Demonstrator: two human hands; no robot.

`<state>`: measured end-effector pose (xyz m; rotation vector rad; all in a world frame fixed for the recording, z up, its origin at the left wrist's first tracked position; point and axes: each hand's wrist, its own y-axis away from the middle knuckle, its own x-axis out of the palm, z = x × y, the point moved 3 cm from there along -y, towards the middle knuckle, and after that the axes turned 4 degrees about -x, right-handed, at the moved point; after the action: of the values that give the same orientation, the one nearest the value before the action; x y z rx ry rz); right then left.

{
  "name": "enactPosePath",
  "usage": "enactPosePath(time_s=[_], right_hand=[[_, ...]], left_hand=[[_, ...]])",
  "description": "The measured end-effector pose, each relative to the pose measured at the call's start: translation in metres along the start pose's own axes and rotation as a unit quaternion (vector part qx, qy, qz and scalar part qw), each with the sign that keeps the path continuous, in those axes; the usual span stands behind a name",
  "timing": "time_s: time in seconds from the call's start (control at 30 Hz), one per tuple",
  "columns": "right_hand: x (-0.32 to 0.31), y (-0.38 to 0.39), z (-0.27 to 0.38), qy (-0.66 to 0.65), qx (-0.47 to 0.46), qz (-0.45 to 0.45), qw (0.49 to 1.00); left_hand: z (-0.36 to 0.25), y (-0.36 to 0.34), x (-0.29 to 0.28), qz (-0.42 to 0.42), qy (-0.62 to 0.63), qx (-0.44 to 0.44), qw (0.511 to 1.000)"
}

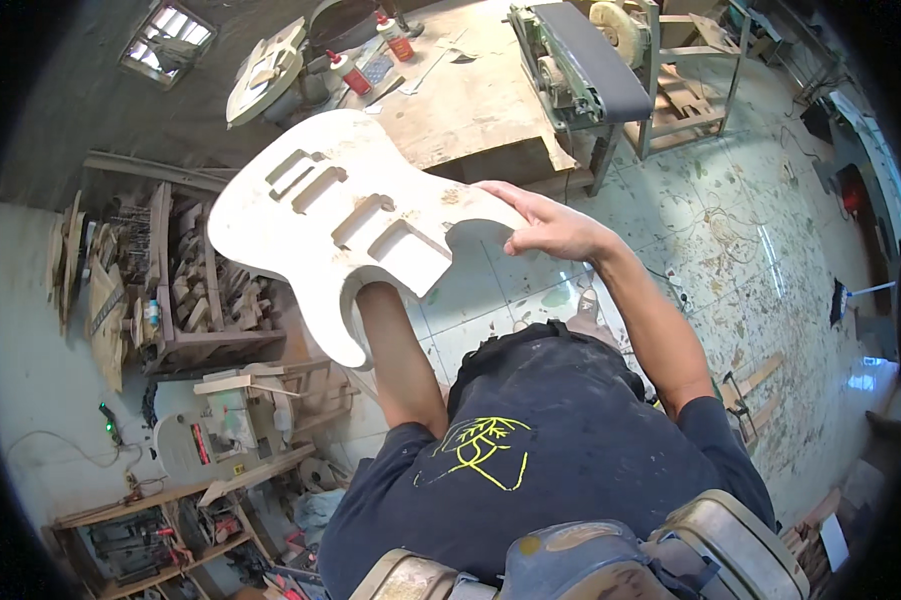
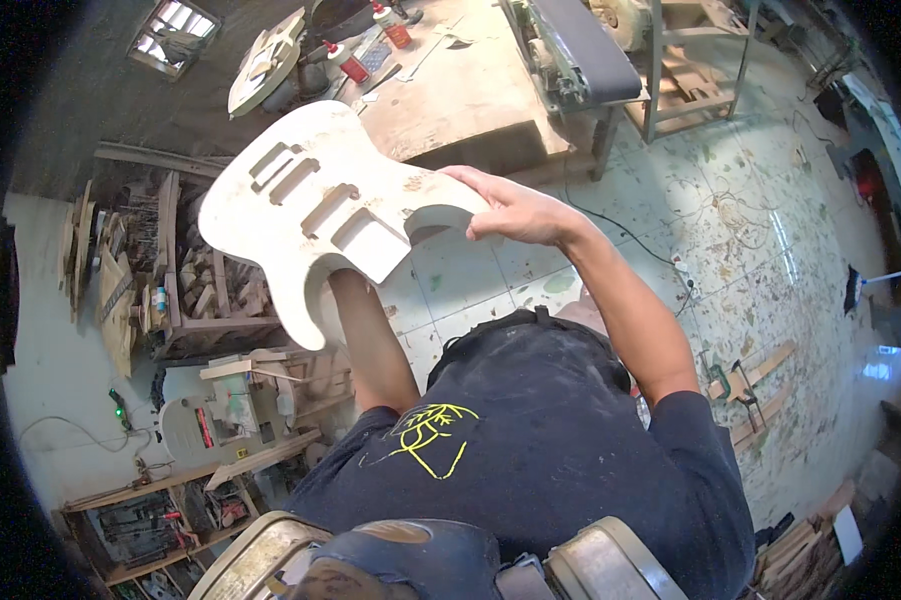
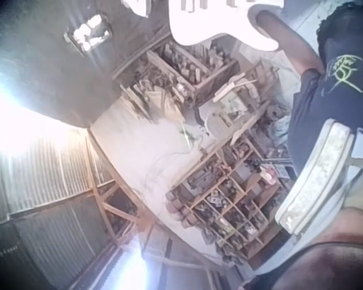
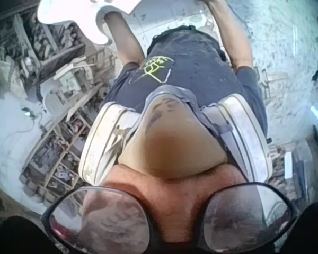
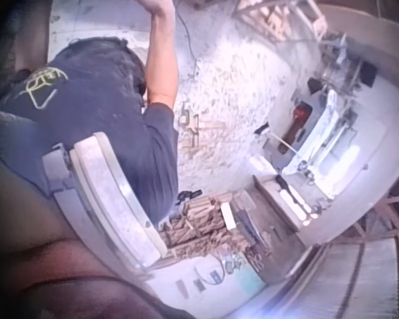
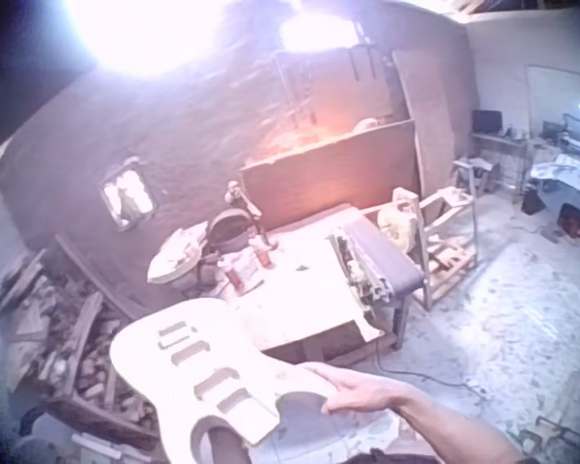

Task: The person sands the surfaces and edges of a wooden electric guitar body using a stationary belt sander and by hand with a piece of sandpaper. The person turns the guitar body over to work on both sides and wipes dust from the wood with their hands.

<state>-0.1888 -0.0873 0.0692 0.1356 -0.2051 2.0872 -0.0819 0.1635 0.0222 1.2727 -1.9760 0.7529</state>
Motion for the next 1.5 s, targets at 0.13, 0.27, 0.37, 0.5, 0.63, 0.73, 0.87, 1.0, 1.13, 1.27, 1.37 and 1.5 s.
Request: enactPosePath(time_s=[0.13, 0.27, 0.37, 0.5, 0.63, 0.73, 0.87, 1.0, 1.13, 1.27, 1.37, 1.5], right_hand=[[-0.011, 0.008, 0.009, 0.027, 0.009, -0.012, 1.0], [-0.03, 0.011, 0.011, 0.038, -0.026, -0.07, 0.997], [-0.037, 0.013, 0.009, -0.11, 0.058, -0.124, 0.984], [-0.043, 0.017, 0.002, -0.118, -0.036, -0.131, 0.984], [-0.045, 0.039, 0.014, -0.261, -0.031, -0.14, 0.955], [-0.052, 0.046, 0.007, -0.231, -0.056, -0.2, 0.95], [-0.073, 0.048, 0.009, -0.247, -0.085, -0.228, 0.938], [-0.093, 0.05, 0.027, -0.217, -0.08, -0.262, 0.937], [-0.11, 0.052, 0.037, -0.232, -0.056, -0.299, 0.924], [-0.122, 0.056, 0.041, -0.238, -0.056, -0.338, 0.909], [-0.12, 0.057, 0.053, -0.244, -0.057, -0.392, 0.885], [-0.132, 0.07, 0.068, -0.196, -0.089, -0.412, 0.885]], left_hand=[[0.013, 0.003, 0.008, -0.004, 0.053, 0.025, 0.998], [0.015, 0.003, 0.014, 0.004, 0.077, 0.043, 0.996], [0.018, -0.004, 0.018, 0.011, 0.092, 0.046, 0.995], [0.024, -0.013, 0.03, 0.026, 0.11, 0.047, 0.992], [0.021, -0.022, 0.037, 0.041, 0.129, 0.047, 0.99], [0.015, -0.031, 0.048, 0.056, 0.141, 0.044, 0.988], [0.005, -0.046, 0.058, 0.074, 0.161, 0.037, 0.983], [-0.007, -0.069, 0.066, 0.066, 0.171, 0.034, 0.982], [-0.004, -0.075, 0.062, 0.148, 0.233, 0.006, 0.961], [0.005, -0.078, 0.072, 0.225, 0.341, -0.065, 0.91], [0.002, -0.079, 0.05, -0.05, 0.077, 0.038, 0.995], [0.002, -0.074, 0.061, 0.079, 0.153, 0.003, 0.985]])
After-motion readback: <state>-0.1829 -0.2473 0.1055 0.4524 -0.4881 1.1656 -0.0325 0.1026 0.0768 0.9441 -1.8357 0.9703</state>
